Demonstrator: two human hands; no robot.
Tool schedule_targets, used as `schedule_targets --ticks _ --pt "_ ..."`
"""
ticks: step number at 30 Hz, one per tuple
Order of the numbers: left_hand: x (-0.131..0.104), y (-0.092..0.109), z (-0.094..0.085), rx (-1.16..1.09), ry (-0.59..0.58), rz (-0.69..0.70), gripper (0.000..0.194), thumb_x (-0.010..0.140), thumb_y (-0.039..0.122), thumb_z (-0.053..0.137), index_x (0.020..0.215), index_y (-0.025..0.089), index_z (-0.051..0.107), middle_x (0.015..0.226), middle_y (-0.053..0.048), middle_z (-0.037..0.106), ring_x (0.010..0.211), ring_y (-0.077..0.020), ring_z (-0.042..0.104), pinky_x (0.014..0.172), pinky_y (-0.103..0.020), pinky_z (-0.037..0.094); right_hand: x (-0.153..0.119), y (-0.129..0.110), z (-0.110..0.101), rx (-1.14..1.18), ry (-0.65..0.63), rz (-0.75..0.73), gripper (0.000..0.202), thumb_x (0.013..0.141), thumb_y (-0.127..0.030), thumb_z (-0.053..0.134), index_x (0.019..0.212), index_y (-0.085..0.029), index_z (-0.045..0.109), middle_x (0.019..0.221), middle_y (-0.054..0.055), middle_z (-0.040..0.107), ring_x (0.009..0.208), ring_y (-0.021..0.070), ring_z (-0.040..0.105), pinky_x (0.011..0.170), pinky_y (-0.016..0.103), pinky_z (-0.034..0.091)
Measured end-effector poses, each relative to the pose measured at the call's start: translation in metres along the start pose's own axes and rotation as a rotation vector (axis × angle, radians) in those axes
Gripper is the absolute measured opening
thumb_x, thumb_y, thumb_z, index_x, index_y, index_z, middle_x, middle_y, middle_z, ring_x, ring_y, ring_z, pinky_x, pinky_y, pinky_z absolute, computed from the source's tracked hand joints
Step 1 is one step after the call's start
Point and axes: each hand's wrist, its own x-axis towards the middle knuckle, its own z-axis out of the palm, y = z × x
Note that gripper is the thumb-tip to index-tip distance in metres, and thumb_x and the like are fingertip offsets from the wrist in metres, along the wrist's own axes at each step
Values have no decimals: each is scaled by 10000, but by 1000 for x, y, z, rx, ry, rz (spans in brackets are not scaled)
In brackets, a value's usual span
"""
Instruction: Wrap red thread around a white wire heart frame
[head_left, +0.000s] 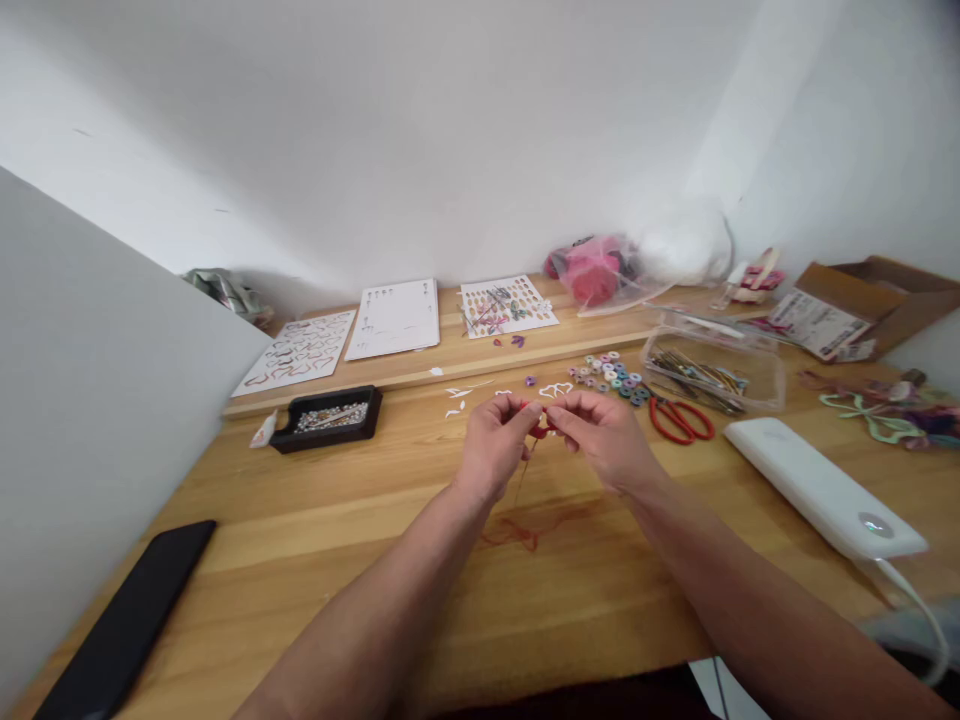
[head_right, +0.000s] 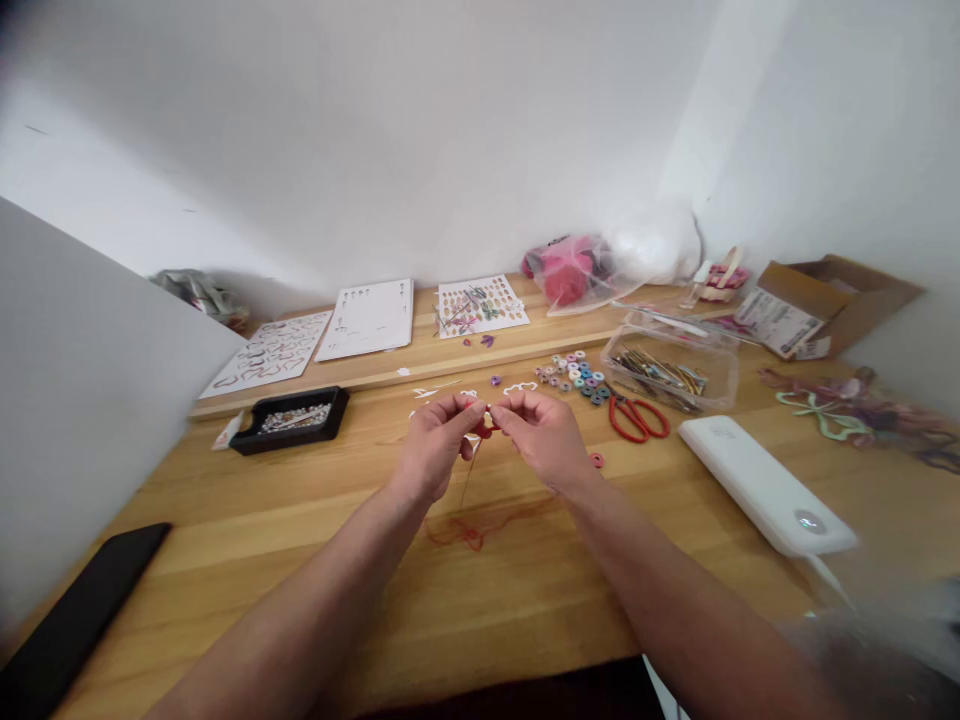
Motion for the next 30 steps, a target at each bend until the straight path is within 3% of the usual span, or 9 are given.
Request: schedule_targets --ticks 4,10,15,23,30 --pt "-1 -1 4 8 -4 -7 259 728 378 709 747 142 605 620 -16 604 578 -119 599 374 -144 333 0 0 -1 -55 19 -42 280 731 -425 758 755 -154 691 684 21 655 562 96 475 506 245 349" --pt "1 -2 1 -41 9 16 302 748 403 721 819 135 601 673 -12 624 575 -109 620 416 -148 404 -1 -3 1 67 3 49 300 704 -438 774 809 -164 709 719 24 655 616 127 545 485 237 387" --pt "0 -1 -2 -33 -21 15 336 731 420 755 808 120 623 687 -24 632 576 -108 622 455 -162 444 -1 -4 3 60 11 38 278 676 -413 785 747 -157 704 656 6 625 537 96 477 468 238 356" --pt "-1 1 4 15 15 -26 235 750 317 722 715 118 601 571 -17 606 539 -113 629 471 -158 451 -1 -4 2 -62 101 -61 193 679 -343 759 638 -175 674 591 -4 609 512 90 445 485 253 318" --pt "1 0 -2 -9 7 -60 234 757 315 728 760 106 623 615 -27 625 547 -121 643 457 -166 481 1 -4 -1 20 -18 96 291 670 -439 770 690 -167 670 621 -10 602 481 83 452 468 248 333"
